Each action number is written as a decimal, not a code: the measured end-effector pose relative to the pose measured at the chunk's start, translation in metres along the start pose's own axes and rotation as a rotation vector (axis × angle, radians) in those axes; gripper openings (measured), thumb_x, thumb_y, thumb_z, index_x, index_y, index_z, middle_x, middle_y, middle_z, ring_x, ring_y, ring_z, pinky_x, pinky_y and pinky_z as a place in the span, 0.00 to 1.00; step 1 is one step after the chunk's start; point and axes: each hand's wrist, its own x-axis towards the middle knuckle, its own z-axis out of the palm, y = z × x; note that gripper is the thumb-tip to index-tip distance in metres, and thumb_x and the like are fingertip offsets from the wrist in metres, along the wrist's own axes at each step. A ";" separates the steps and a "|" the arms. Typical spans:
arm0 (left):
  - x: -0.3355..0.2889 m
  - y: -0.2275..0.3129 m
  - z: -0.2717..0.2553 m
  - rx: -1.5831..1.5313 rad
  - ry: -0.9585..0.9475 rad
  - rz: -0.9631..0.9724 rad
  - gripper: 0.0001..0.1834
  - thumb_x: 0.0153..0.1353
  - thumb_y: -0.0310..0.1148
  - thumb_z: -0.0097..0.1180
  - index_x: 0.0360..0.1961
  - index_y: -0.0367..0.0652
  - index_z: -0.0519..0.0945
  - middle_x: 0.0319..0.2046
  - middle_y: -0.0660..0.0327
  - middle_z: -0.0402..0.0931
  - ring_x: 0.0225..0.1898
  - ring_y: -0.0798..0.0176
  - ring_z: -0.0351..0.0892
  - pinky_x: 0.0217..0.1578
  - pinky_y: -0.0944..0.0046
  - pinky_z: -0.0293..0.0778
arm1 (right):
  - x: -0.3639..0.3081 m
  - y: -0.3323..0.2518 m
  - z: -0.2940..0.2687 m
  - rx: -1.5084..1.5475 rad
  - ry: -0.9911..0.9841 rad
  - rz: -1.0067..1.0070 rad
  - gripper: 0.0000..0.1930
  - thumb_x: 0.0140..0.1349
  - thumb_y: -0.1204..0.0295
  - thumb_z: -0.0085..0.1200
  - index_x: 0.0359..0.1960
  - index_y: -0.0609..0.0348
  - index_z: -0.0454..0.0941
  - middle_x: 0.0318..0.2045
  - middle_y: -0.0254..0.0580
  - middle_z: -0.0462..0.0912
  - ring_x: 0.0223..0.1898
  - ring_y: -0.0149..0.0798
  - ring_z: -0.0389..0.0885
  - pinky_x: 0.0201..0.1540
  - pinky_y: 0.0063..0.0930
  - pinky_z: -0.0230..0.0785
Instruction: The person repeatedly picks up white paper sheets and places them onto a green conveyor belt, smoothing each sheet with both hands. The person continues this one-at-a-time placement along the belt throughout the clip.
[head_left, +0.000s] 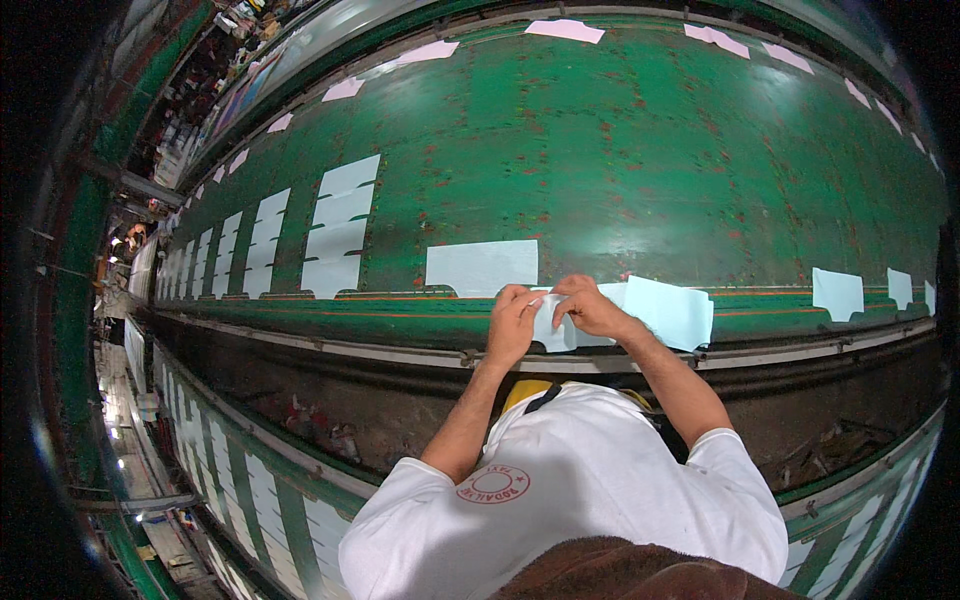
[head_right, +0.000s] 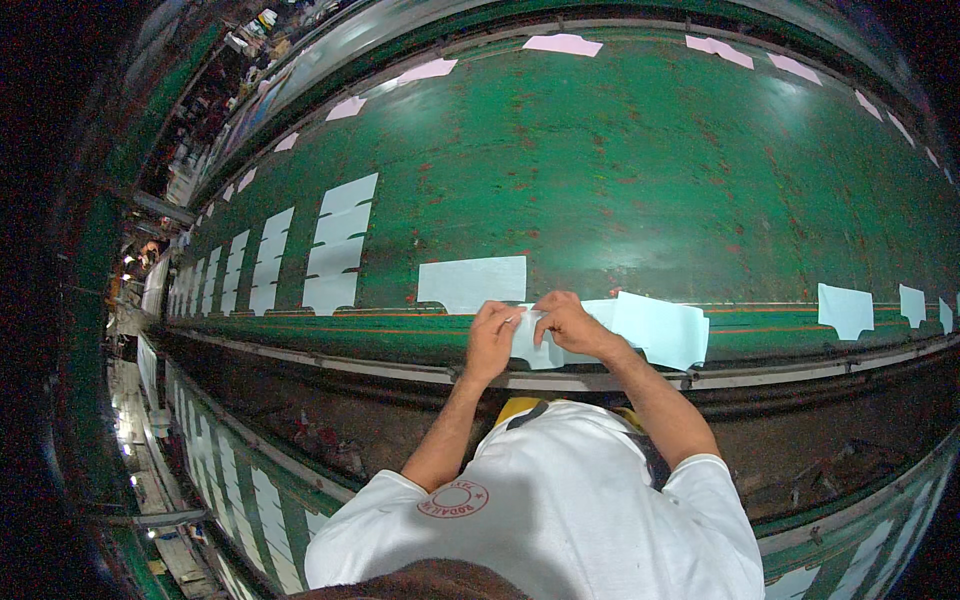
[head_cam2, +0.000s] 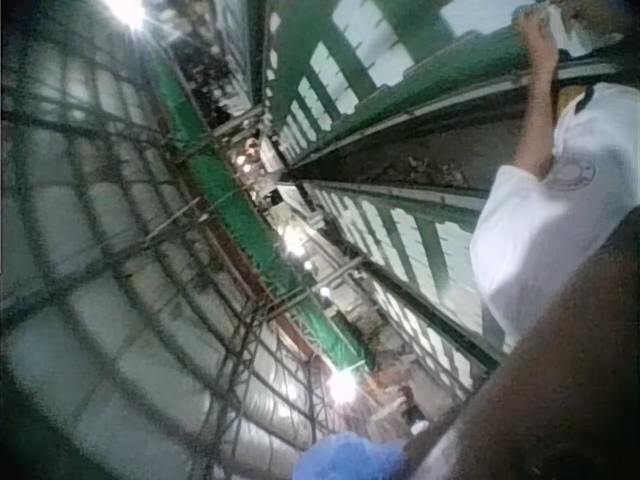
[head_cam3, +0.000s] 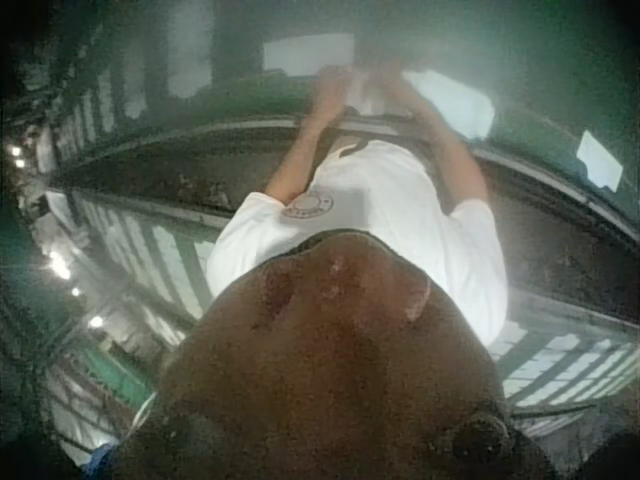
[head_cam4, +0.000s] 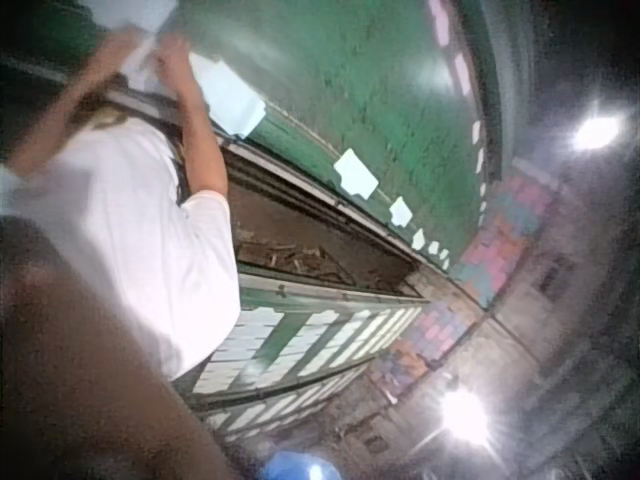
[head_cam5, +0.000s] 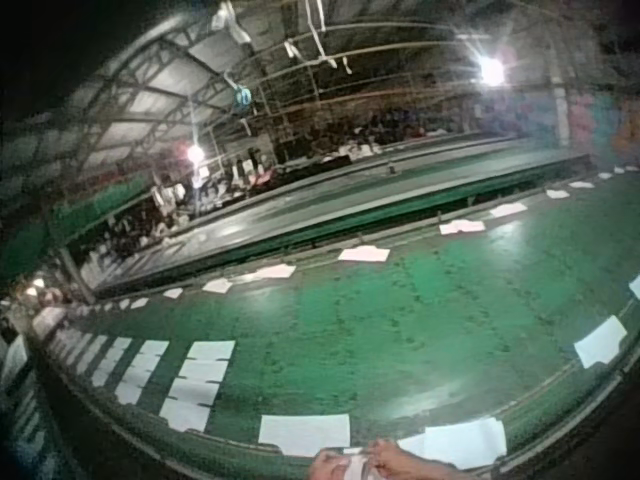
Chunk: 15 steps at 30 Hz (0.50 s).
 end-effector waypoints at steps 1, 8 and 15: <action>0.003 -0.002 -0.011 -0.040 0.042 -0.045 0.10 0.66 0.24 0.61 0.47 0.42 0.88 0.38 0.56 0.77 0.40 0.57 0.78 0.42 0.62 0.74 | 0.008 0.001 0.002 -0.034 -0.040 0.000 0.22 0.48 0.90 0.51 0.32 0.44 0.89 0.49 0.35 0.84 0.58 0.46 0.74 0.70 0.47 0.51; 0.040 -0.067 -0.102 0.076 0.427 -0.098 0.13 0.66 0.22 0.59 0.49 0.45 0.88 0.37 0.56 0.77 0.40 0.55 0.78 0.43 0.60 0.74 | 0.043 -0.005 0.020 0.036 -0.096 0.126 0.20 0.51 0.89 0.51 0.36 0.49 0.89 0.31 0.38 0.83 0.43 0.43 0.79 0.66 0.47 0.53; 0.044 -0.155 -0.153 0.043 0.415 -0.192 0.11 0.71 0.27 0.59 0.52 0.39 0.84 0.40 0.57 0.80 0.43 0.60 0.81 0.45 0.63 0.76 | 0.073 -0.008 0.028 0.109 0.203 0.308 0.13 0.62 0.85 0.53 0.42 0.58 0.88 0.38 0.49 0.85 0.40 0.49 0.83 0.45 0.37 0.75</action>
